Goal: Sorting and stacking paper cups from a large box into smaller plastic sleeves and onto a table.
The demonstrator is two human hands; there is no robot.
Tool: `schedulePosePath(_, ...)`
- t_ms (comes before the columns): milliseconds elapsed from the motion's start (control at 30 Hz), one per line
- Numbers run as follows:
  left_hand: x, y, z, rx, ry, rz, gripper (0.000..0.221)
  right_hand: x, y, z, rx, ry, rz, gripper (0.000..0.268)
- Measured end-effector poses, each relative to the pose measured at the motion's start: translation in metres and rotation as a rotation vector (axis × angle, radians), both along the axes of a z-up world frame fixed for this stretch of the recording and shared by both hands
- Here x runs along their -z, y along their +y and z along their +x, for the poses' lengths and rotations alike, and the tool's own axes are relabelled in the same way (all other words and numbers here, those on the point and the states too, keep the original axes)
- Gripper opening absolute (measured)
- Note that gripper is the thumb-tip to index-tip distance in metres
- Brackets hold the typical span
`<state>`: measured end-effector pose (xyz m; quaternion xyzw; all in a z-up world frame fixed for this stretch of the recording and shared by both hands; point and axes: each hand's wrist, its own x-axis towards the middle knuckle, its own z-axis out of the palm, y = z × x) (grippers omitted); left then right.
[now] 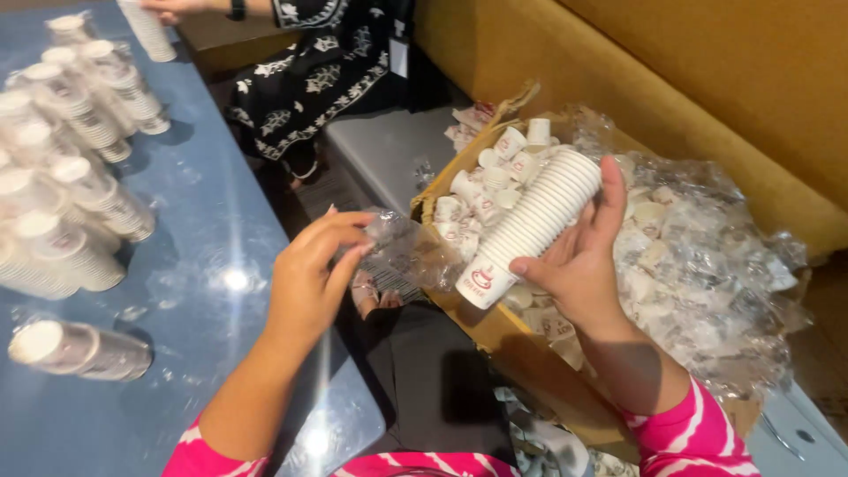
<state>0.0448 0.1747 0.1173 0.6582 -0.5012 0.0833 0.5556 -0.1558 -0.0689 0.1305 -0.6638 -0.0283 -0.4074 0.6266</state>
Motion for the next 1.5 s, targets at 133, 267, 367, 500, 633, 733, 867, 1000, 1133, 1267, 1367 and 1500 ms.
schedulePosePath(133, -0.009, 0.061, -0.017, -0.115, -0.193, 0.098, 0.011, -0.033, 0.063, 0.048, -0.221, 0.0, 0.062, 0.131)
schedulePosePath(267, -0.029, 0.101, -0.038, -0.114, -0.071, 0.265, 0.023, -0.036, 0.118, 0.099, -0.435, -0.041, 0.129, 0.133)
schedulePosePath(367, -0.036, 0.122, -0.043, -0.128, 0.057, 0.323, 0.026, -0.035, 0.148, 0.126, -0.536, -0.063, 0.165, 0.132)
schedulePosePath(500, -0.04, 0.134, -0.036, -0.136, 0.099, 0.307, 0.013, -0.034, 0.162, 0.142, -0.519, -0.138, 0.195, 0.13)
schedulePosePath(633, -0.044, 0.133, -0.033, -0.134, 0.175, 0.326, 0.011, -0.018, 0.157, 0.148, -0.45, -0.141, 0.157, 0.128)
schedulePosePath(733, -0.045, 0.132, -0.029, -0.155, 0.045, 0.172, 0.013, -0.006, 0.149, 0.151, -0.394, -0.15, 0.095, 0.125)
schedulePosePath(867, -0.043, 0.126, -0.024, -0.148, -0.021, 0.165, 0.014, 0.0, 0.145, 0.154, -0.427, -0.112, 0.025, 0.125)
schedulePosePath(1000, -0.042, 0.129, -0.019, -0.133, -0.096, 0.201, 0.013, -0.003, 0.136, 0.151, -0.533, -0.036, -0.11, 0.122)
schedulePosePath(1133, -0.043, 0.134, -0.017, -0.127, -0.061, 0.236, 0.014, -0.012, 0.126, 0.146, -0.575, 0.011, -0.213, 0.122)
schedulePosePath(1267, -0.045, 0.136, -0.014, -0.131, -0.012, 0.315, 0.013, -0.007, 0.122, 0.149, -0.621, 0.053, -0.15, 0.125)
schedulePosePath(1367, -0.039, 0.137, -0.004, -0.135, -0.017, 0.317, 0.012, 0.008, 0.115, 0.156, -0.581, 0.028, -0.076, 0.124)
schedulePosePath(1500, -0.019, 0.138, 0.017, -0.132, 0.015, 0.338, 0.012, 0.021, 0.106, 0.166, -0.485, -0.001, 0.113, 0.124)
